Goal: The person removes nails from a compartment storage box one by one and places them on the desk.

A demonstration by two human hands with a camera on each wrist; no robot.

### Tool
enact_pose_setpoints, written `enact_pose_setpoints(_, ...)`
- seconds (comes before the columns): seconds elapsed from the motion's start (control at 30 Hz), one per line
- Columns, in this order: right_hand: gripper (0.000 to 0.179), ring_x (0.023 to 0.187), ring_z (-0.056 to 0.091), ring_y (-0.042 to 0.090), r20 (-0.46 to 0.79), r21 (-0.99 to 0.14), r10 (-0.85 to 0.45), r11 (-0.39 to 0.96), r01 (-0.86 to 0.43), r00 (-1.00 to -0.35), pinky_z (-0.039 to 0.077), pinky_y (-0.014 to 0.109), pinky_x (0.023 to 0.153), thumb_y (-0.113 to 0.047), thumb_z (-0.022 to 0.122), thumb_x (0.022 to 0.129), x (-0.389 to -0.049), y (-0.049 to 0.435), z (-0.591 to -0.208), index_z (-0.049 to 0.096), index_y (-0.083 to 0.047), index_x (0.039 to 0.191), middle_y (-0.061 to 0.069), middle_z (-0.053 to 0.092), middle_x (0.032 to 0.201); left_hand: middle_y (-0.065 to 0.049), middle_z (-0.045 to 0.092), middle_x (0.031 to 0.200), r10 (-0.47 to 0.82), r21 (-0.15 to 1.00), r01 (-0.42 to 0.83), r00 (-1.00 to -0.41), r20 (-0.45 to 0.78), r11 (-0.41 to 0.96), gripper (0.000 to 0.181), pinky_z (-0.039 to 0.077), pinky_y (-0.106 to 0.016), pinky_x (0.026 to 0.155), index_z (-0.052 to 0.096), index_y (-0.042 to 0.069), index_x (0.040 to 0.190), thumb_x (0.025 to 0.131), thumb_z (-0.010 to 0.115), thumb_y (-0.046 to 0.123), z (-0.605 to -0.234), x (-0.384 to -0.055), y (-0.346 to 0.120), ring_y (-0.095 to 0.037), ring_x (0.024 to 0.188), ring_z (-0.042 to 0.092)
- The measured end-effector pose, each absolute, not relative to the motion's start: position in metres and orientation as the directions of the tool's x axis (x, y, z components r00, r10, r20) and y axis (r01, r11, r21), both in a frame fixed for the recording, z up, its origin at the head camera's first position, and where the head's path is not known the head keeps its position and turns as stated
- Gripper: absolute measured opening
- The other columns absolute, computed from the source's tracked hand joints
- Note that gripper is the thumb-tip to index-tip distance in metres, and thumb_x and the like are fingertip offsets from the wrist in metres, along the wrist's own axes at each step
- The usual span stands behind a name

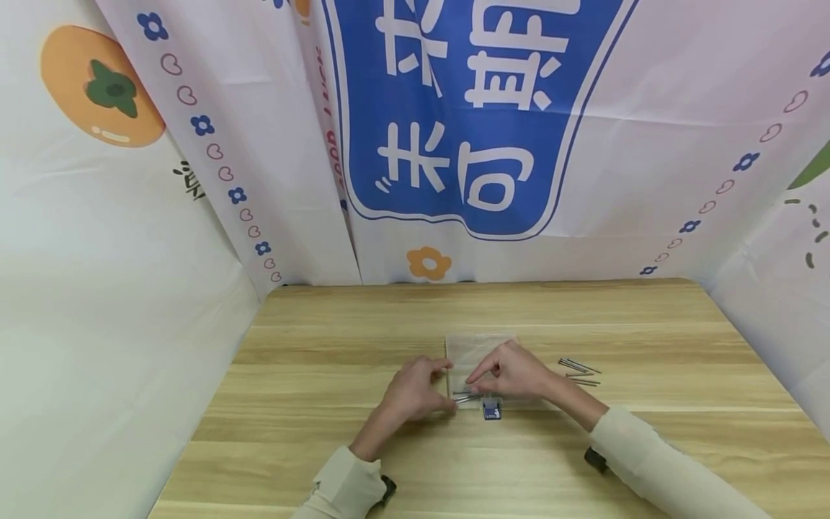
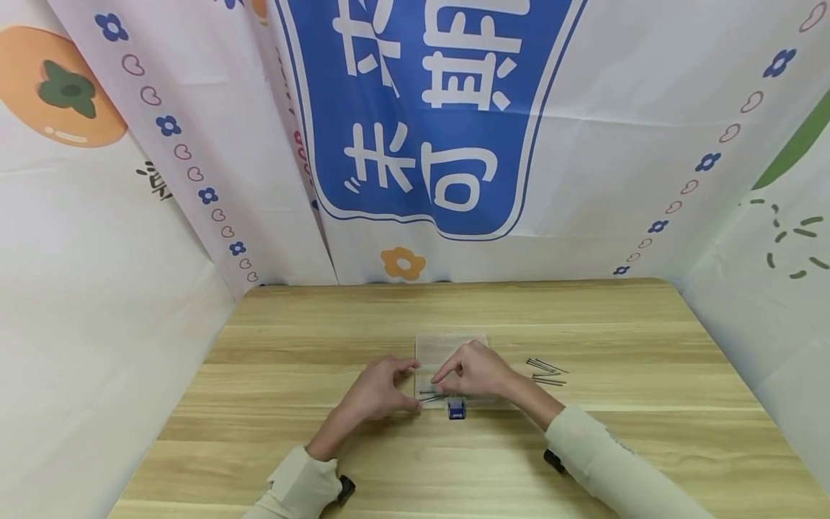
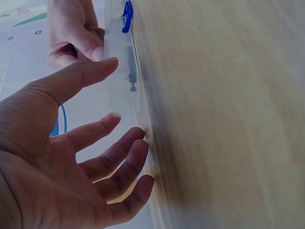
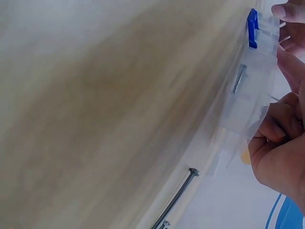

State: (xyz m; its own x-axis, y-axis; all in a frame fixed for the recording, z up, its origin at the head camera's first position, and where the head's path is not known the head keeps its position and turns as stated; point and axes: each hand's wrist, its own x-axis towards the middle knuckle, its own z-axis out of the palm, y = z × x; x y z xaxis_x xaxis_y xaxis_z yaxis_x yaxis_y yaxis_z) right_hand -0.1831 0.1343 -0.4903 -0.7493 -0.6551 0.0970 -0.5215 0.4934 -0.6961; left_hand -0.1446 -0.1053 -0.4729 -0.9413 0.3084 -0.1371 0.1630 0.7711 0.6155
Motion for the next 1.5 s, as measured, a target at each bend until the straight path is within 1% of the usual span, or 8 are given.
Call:
enact_pose_setpoints(0.2, 0.008, 0.046, 0.029, -0.006, 0.109, -0.672, -0.658, 0.503, -0.543, -0.745, 0.025, 0.015, 0.047, -0.017, 0.089, 0.088, -0.18, 0.13, -0.49, 0.088, -0.021, 0.095, -0.012, 0.078, 0.075, -0.008, 0.072, 0.12, 0.311, 0.616, 0.164, -0.94, -0.139, 0.771, 0.075, 0.056, -0.05, 0.094, 0.072, 0.013, 0.139, 0.071, 0.101, 0.026, -0.472, -0.144, -0.104, -0.026, 0.107, 0.066)
enact_pose_setpoints(0.43, 0.008, 0.047, 0.036, -0.007, 0.098, -0.632, -0.671, 0.529, -0.567, -0.735, 0.029, 0.015, 0.047, -0.021, 0.092, 0.085, -0.177, 0.125, -0.49, 0.088, -0.023, 0.092, -0.011, 0.082, 0.082, -0.007, 0.071, 0.116, 0.304, 0.615, 0.161, -0.943, -0.135, 0.772, 0.075, 0.056, -0.048, 0.092, 0.072, 0.014, 0.139, 0.07, 0.101, 0.025, -0.471, -0.142, -0.104, -0.023, 0.103, 0.064)
enact_pose_setpoints(0.7, 0.012, 0.065, 0.065, -0.007, 0.057, -0.589, -0.684, 0.565, -0.578, -0.727, 0.05, 0.017, 0.058, -0.02, 0.093, 0.084, -0.176, 0.119, -0.491, 0.088, -0.024, 0.094, -0.005, 0.084, 0.093, -0.009, 0.071, 0.119, 0.297, 0.615, 0.143, -0.942, -0.156, 0.775, 0.077, 0.057, -0.05, 0.093, 0.071, 0.013, 0.14, 0.071, 0.101, 0.024, -0.471, -0.141, -0.102, -0.025, 0.105, 0.065)
enact_pose_setpoints(0.83, 0.012, 0.079, 0.075, 0.0, 0.053, -0.546, -0.699, 0.578, -0.606, -0.714, 0.054, 0.017, 0.062, -0.019, 0.092, 0.084, -0.176, 0.116, -0.49, 0.088, -0.024, 0.093, -0.006, 0.084, 0.093, -0.009, 0.071, 0.119, 0.302, 0.612, 0.154, -0.942, -0.146, 0.776, 0.076, 0.057, -0.05, 0.092, 0.071, 0.012, 0.14, 0.071, 0.1, 0.024, -0.47, -0.14, -0.102, -0.024, 0.104, 0.064)
enact_pose_setpoints(0.9, 0.011, 0.081, 0.075, -0.001, 0.044, -0.525, -0.701, 0.59, -0.614, -0.712, 0.053, 0.016, 0.063, -0.02, 0.092, 0.084, -0.177, 0.114, -0.489, 0.088, -0.025, 0.093, -0.007, 0.084, 0.093, -0.009, 0.071, 0.119, 0.302, 0.611, 0.157, -0.943, -0.141, 0.776, 0.075, 0.057, -0.049, 0.091, 0.071, 0.012, 0.14, 0.071, 0.1, 0.024, -0.47, -0.14, -0.102, -0.024, 0.103, 0.064)
enact_pose_setpoints(1.03, 0.007, 0.071, 0.069, -0.005, 0.023, -0.519, -0.708, 0.595, -0.614, -0.706, 0.051, 0.017, 0.06, -0.021, 0.091, 0.086, -0.178, 0.112, -0.489, 0.088, -0.026, 0.091, -0.008, 0.083, 0.09, -0.009, 0.071, 0.118, 0.301, 0.614, 0.158, -0.944, -0.136, 0.773, 0.075, 0.057, -0.048, 0.089, 0.072, 0.012, 0.139, 0.071, 0.1, 0.022, -0.47, -0.139, -0.103, -0.023, 0.101, 0.064)
enact_pose_setpoints(1.27, 0.004, 0.076, 0.069, -0.006, 0.008, -0.506, -0.728, 0.589, -0.631, -0.686, 0.057, 0.019, 0.072, -0.024, 0.09, 0.088, -0.18, 0.11, -0.488, 0.087, -0.027, 0.088, -0.012, 0.083, 0.089, -0.01, 0.071, 0.119, 0.306, 0.61, 0.165, -0.943, -0.134, 0.775, 0.075, 0.057, -0.048, 0.089, 0.071, 0.011, 0.14, 0.072, 0.1, 0.023, -0.471, -0.139, -0.104, -0.024, 0.103, 0.064)
enact_pose_setpoints(1.5, 0.003, 0.067, 0.061, -0.009, 0.015, -0.49, -0.721, 0.599, -0.634, -0.693, 0.052, 0.017, 0.064, -0.025, 0.088, 0.09, -0.18, 0.109, -0.49, 0.087, -0.024, 0.093, -0.01, 0.084, 0.093, -0.01, 0.071, 0.118, 0.309, 0.6, 0.179, -0.943, -0.121, 0.78, 0.074, 0.056, -0.047, 0.088, 0.071, 0.012, 0.139, 0.072, 0.099, 0.023, -0.47, -0.141, -0.105, -0.024, 0.103, 0.065)
